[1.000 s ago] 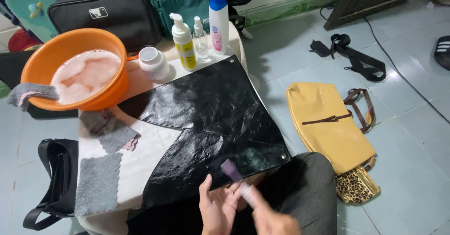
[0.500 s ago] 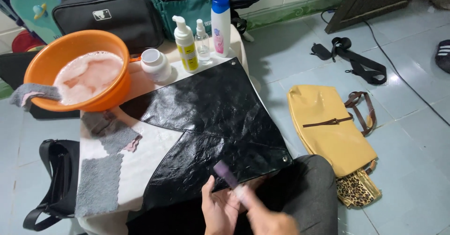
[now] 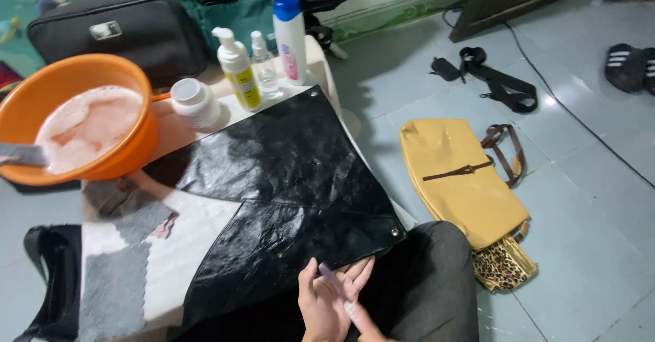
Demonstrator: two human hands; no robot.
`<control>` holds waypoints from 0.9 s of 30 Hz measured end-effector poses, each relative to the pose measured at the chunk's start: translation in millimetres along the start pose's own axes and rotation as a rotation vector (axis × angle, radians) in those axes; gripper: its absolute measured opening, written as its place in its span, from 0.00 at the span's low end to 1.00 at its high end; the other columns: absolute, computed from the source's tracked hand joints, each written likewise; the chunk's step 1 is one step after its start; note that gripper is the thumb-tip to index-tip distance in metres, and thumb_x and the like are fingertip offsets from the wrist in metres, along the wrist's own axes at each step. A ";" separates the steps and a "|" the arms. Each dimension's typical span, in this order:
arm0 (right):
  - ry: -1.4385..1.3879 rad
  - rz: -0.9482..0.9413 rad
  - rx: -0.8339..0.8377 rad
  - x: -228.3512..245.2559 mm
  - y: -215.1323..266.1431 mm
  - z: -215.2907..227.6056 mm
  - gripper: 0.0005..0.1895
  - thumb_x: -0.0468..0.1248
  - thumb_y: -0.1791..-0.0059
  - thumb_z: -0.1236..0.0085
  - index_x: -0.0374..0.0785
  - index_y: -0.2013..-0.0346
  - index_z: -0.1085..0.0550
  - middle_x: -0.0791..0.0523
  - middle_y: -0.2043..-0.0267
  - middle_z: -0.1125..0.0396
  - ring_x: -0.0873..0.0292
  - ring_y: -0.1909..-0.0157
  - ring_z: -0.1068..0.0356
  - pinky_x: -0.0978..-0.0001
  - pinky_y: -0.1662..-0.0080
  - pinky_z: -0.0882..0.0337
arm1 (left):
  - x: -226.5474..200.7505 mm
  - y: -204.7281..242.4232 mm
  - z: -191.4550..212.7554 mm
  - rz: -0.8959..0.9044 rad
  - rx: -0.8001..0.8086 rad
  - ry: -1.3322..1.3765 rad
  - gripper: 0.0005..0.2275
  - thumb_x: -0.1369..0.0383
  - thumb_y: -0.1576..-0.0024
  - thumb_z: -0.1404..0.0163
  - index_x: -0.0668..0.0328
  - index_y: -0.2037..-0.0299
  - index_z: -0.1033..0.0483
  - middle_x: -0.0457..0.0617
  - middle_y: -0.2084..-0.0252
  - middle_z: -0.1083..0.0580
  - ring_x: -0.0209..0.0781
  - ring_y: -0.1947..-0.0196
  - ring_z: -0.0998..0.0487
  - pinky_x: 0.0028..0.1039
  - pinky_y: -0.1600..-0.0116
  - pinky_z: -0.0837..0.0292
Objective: Cleaning a black leather bag using a toothbrush, cleaning solution, and a cloth.
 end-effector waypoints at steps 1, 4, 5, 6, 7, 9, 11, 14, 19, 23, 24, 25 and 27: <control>0.035 -0.415 -0.035 -25.8 -7.0 -13.7 0.38 0.63 0.66 0.37 0.28 0.66 0.21 0.48 0.74 0.28 0.57 0.84 0.36 0.66 0.78 0.31 | 3.1 -12.6 7.1 -0.047 0.277 -0.012 0.31 0.59 0.42 0.66 0.90 0.40 0.38 0.84 0.37 0.36 0.78 0.34 0.36 0.58 0.27 0.46; 0.259 -0.545 0.218 -86.1 -44.9 -49.0 0.24 0.58 0.57 0.48 0.55 0.52 0.39 0.51 0.64 0.29 0.57 0.68 0.33 0.69 0.64 0.30 | 11.6 -24.2 12.5 -0.064 0.526 -0.012 0.27 0.58 0.43 0.58 0.80 0.42 0.30 0.77 0.40 0.29 0.74 0.36 0.31 0.61 0.28 0.43; 0.438 -0.254 0.507 -101.4 -58.4 -67.3 0.40 0.39 0.43 0.63 0.92 0.27 0.58 0.57 0.47 0.27 0.58 0.54 0.25 0.74 0.51 0.28 | 13.7 -24.1 12.8 -0.044 0.492 0.001 0.26 0.58 0.44 0.57 0.77 0.43 0.28 0.75 0.43 0.27 0.72 0.37 0.30 0.62 0.27 0.44; 0.438 -0.249 0.513 -79.0 -48.4 -61.5 0.40 0.39 0.43 0.63 0.92 0.27 0.58 0.57 0.47 0.27 0.58 0.54 0.25 0.74 0.51 0.28 | 13.6 -30.0 20.2 -0.051 0.490 -0.001 0.26 0.58 0.44 0.57 0.77 0.43 0.28 0.75 0.43 0.27 0.72 0.37 0.30 0.62 0.27 0.44; 0.340 -0.058 0.407 -50.2 -43.6 -49.8 0.37 0.38 0.46 0.61 0.83 0.30 0.53 0.58 0.48 0.25 0.60 0.62 0.27 0.75 0.57 0.30 | 18.8 -37.2 25.7 -0.025 0.500 -0.043 0.30 0.57 0.43 0.55 0.88 0.44 0.33 0.85 0.41 0.32 0.76 0.35 0.32 0.59 0.28 0.44; 0.238 0.130 0.293 -22.8 -30.2 -17.2 0.35 0.36 0.49 0.58 0.75 0.32 0.47 0.59 0.49 0.24 0.62 0.70 0.30 0.76 0.64 0.32 | 26.2 -40.2 18.4 0.000 0.511 -0.086 0.36 0.55 0.43 0.54 0.99 0.44 0.39 0.95 0.39 0.38 0.80 0.34 0.35 0.56 0.29 0.44; -0.071 0.691 -0.059 -5.9 -6.8 37.3 0.32 0.32 0.58 0.48 0.51 0.38 0.27 0.61 0.51 0.21 0.67 0.93 0.37 0.79 0.84 0.39 | 29.7 -30.0 -3.4 -0.012 0.487 -0.095 0.25 0.62 0.45 0.56 0.81 0.46 0.28 0.76 0.40 0.28 0.71 0.33 0.33 0.58 0.25 0.46; 0.060 0.590 0.019 1.4 -34.0 -13.3 0.35 0.36 0.58 0.46 0.58 0.35 0.32 0.60 0.53 0.22 0.61 0.86 0.31 0.73 0.78 0.33 | 42.4 -47.0 8.3 0.072 0.517 -0.090 0.17 0.59 0.44 0.55 0.69 0.59 0.26 0.84 0.38 0.33 0.72 0.33 0.33 0.52 0.25 0.47; -0.186 -0.092 0.111 10.9 -14.3 -3.2 0.31 0.42 0.58 0.37 0.41 0.42 0.31 0.47 0.51 0.25 0.49 0.62 0.24 0.60 0.57 0.26 | 46.5 -49.3 7.3 0.056 0.361 -0.181 0.23 0.59 0.44 0.58 0.77 0.52 0.26 0.80 0.44 0.26 0.69 0.36 0.28 0.50 0.27 0.42; -0.674 -0.580 0.132 75.4 10.8 47.5 0.30 0.36 0.59 0.33 0.21 0.46 0.24 0.45 0.40 0.28 0.51 0.41 0.27 0.60 0.40 0.31 | 52.1 -57.5 15.2 0.092 0.342 -0.215 0.32 0.58 0.45 0.60 0.92 0.45 0.32 0.84 0.43 0.28 0.71 0.36 0.29 0.49 0.27 0.43; -0.678 -0.580 0.127 12.8 -13.8 -15.2 0.30 0.36 0.59 0.33 0.21 0.46 0.24 0.45 0.40 0.28 0.51 0.41 0.27 0.60 0.40 0.31 | 52.5 -56.3 8.7 0.096 0.345 -0.217 0.32 0.58 0.45 0.60 0.92 0.45 0.32 0.84 0.43 0.28 0.71 0.36 0.29 0.49 0.27 0.43; -0.086 -0.248 0.239 -56.8 -41.4 -55.8 0.34 0.37 0.56 0.41 0.49 0.35 0.40 0.48 0.46 0.29 0.53 0.51 0.26 0.67 0.45 0.28 | 51.1 -53.9 5.6 0.068 0.310 -0.203 0.29 0.61 0.46 0.59 0.88 0.44 0.32 0.82 0.42 0.29 0.71 0.36 0.29 0.50 0.27 0.42; 0.501 0.096 0.331 -92.1 -72.2 -56.1 0.46 0.39 0.52 0.49 0.78 0.25 0.55 0.51 0.52 0.29 0.55 0.61 0.25 0.73 0.50 0.26 | 49.9 -46.3 -3.2 0.044 0.272 -0.191 0.27 0.63 0.47 0.58 0.84 0.43 0.31 0.81 0.40 0.30 0.70 0.37 0.29 0.52 0.27 0.41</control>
Point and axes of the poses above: each hand's wrist, its own y-axis away from the middle knuckle, its own z-axis out of the back of the hand, x = y × z, the point moved 4 cm from there along -y, towards the middle knuckle
